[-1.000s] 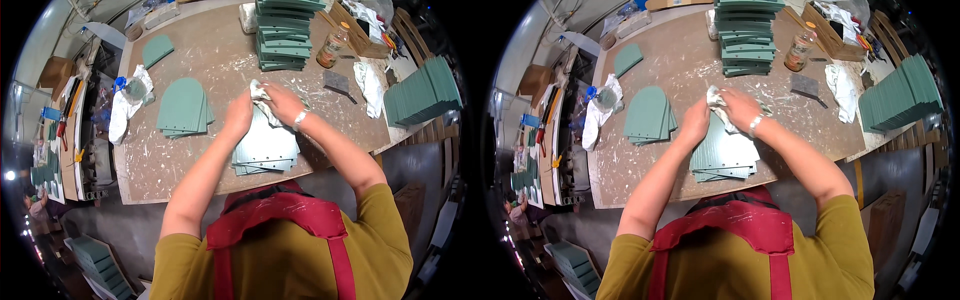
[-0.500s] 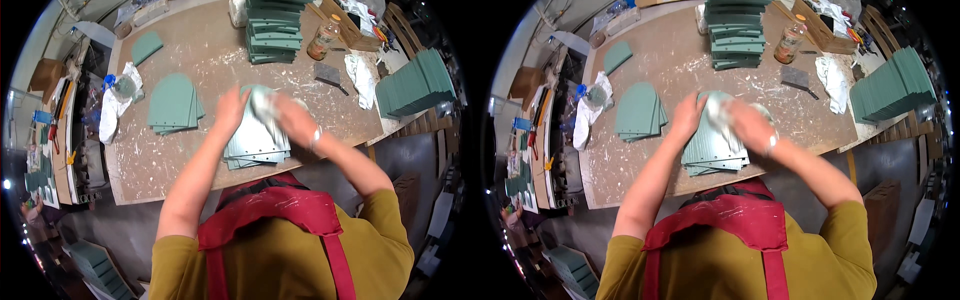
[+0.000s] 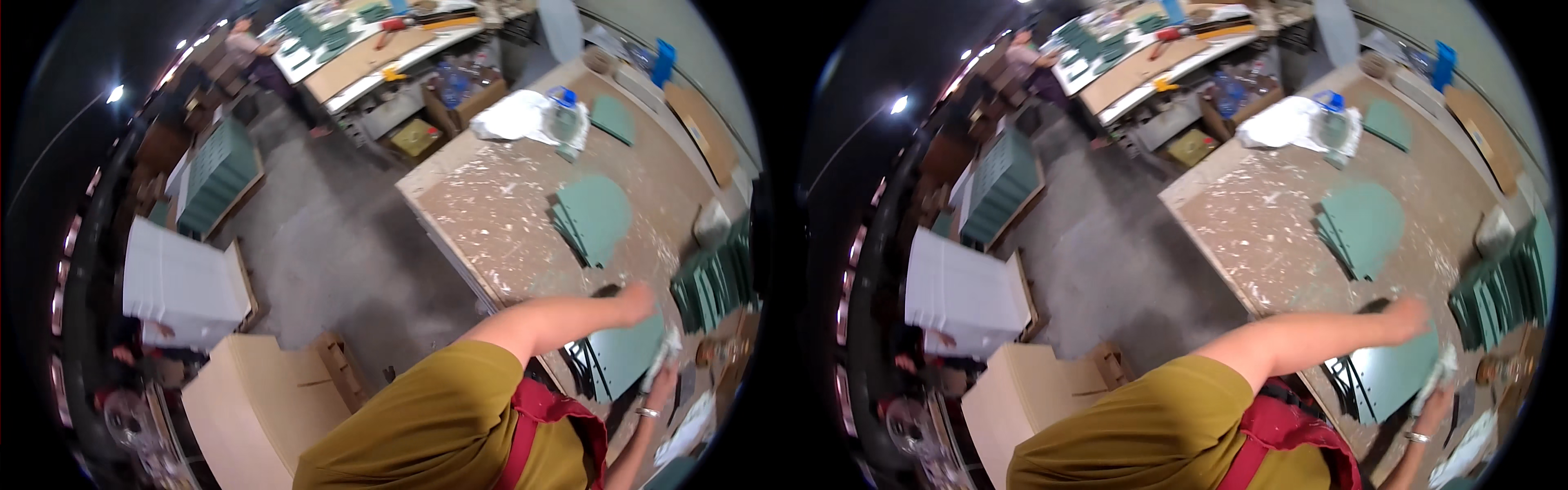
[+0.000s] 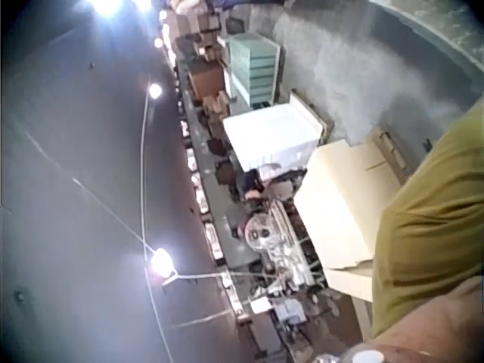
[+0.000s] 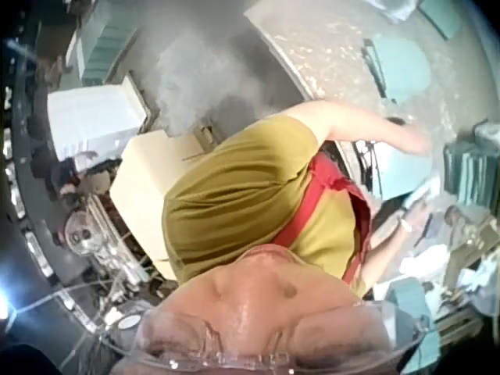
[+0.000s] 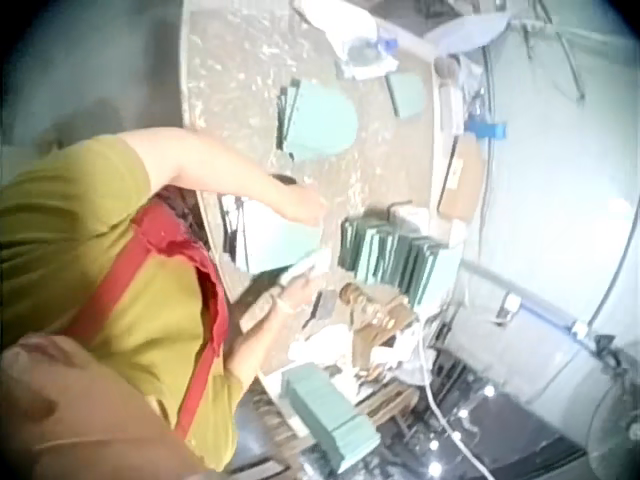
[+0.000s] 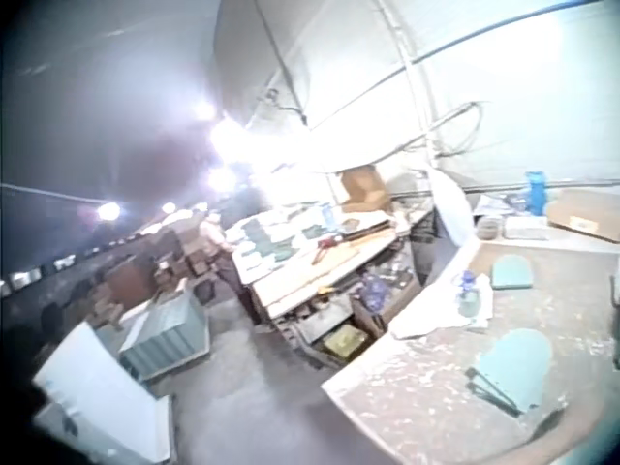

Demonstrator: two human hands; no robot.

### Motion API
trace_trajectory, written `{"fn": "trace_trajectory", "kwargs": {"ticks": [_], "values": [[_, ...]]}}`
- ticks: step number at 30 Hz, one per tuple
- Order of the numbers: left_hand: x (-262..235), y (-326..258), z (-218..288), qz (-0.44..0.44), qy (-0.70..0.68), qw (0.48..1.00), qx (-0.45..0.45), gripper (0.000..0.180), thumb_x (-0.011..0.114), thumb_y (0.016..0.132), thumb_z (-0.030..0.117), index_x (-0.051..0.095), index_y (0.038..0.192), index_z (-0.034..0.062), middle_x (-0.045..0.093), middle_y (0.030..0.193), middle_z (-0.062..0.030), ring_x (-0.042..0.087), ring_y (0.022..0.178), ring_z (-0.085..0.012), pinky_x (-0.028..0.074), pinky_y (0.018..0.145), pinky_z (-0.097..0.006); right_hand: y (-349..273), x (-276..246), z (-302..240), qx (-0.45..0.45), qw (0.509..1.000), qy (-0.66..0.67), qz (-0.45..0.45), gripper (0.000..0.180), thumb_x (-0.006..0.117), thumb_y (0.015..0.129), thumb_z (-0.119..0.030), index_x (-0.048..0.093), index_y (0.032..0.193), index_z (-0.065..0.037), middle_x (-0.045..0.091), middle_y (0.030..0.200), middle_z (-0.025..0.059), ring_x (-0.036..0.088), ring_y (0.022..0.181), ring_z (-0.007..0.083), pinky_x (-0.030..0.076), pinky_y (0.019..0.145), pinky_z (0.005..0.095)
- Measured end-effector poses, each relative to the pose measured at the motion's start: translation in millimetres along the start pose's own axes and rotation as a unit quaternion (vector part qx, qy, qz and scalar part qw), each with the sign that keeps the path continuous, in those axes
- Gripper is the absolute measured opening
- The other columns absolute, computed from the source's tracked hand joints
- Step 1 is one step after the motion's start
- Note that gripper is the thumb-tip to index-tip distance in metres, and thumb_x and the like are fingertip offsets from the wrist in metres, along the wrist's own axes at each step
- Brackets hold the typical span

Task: The person wipes green furniture components with a cloth, stacks them on a workbench, and applies a liquid coating to the edges of the parts using a small brush.

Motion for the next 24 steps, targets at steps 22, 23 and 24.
{"fn": "trace_trajectory", "kwargs": {"ticks": [22,23,24], "values": [[-188.2,-65.4,-46.2,0.004,-0.931,0.335,0.146,0.046,0.044,0.099,0.042,0.057,0.100,-0.0016,0.046,0.073,-0.0070,0.045,0.066,-0.0188,0.041,0.058,-0.029,-39.2,-5.8,-388.3,-0.396,0.902,0.171,-0.026,0.044,0.053,0.079,0.001,0.055,0.123,0.003,0.059,0.122,0.0195,0.057,0.111,0.0327,0.042,0.098,0.0396],[-182.4,-54.6,-30.2,0.109,-0.905,0.411,0.024,0.046,0.044,0.100,0.043,0.056,0.094,-0.0007,0.046,0.073,-0.0074,0.044,0.065,-0.0206,0.041,0.058,-0.031,-54.2,0.5,-422.3,-0.510,0.855,0.097,-0.010,0.049,0.055,0.073,0.001,0.055,0.122,-0.001,0.058,0.121,0.0193,0.055,0.113,0.0336,0.041,0.099,0.0420],[-176.2,-45.6,-20.9,0.059,-0.912,0.402,0.061,0.044,0.043,0.100,0.042,0.055,0.092,0.0003,0.046,0.073,-0.0073,0.043,0.065,-0.0214,0.040,0.059,-0.032,-74.1,18.7,-448.8,-0.575,0.815,0.061,-0.040,0.051,0.059,0.073,-0.002,0.055,0.124,-0.007,0.053,0.130,0.0148,0.051,0.121,0.0306,0.041,0.099,0.0464]]}}
Point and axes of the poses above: each hand's wrist, its own y-axis towards the middle knuckle, its own x-axis out of the palm, z = x × y, the point moved 5 cm from there along y, towards the middle knuckle
